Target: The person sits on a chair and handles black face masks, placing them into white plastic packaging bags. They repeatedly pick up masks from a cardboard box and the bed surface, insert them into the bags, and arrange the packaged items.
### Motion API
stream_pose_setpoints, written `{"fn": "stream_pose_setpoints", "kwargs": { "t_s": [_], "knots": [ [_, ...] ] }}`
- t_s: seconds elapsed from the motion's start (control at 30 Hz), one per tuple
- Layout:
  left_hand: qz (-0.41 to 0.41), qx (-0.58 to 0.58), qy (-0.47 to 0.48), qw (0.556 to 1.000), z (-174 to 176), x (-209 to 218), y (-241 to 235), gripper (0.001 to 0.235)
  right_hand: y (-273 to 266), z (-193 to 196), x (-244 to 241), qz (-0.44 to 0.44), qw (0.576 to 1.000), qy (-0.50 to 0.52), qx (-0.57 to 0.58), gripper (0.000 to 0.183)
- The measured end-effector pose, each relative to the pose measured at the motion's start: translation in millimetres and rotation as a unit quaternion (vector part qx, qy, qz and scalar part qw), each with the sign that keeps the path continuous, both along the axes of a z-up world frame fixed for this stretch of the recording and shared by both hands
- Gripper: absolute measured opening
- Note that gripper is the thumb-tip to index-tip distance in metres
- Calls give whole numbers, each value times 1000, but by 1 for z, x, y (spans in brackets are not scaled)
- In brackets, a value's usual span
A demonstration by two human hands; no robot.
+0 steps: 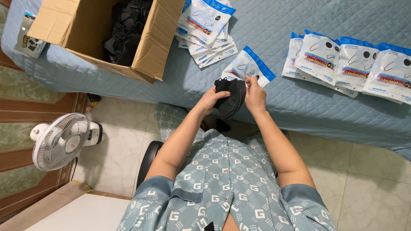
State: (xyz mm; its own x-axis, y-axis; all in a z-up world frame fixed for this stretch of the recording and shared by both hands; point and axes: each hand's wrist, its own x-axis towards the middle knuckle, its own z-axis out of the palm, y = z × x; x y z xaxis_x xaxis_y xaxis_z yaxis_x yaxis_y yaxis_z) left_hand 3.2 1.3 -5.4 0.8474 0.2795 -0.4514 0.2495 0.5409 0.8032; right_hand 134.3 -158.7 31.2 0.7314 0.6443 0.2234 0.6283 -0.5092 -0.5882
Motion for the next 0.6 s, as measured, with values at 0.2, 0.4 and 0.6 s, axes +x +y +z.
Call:
{"fn": "stream_pose_setpoints", "kwargs": {
  "t_s": [0.2,0.4,0.6],
  "knots": [
    [-15,57,7,998,19,0,1,65,-3,11,4,-39,996,68,42,8],
    [-38,139,11,990,61,-1,-9,74,-2,-6,7,-96,994,61,-1,14],
    [-19,169,38,985,94,-4,-19,80,8,-13,-23,-43,994,-84,-51,13]
  ]
}}
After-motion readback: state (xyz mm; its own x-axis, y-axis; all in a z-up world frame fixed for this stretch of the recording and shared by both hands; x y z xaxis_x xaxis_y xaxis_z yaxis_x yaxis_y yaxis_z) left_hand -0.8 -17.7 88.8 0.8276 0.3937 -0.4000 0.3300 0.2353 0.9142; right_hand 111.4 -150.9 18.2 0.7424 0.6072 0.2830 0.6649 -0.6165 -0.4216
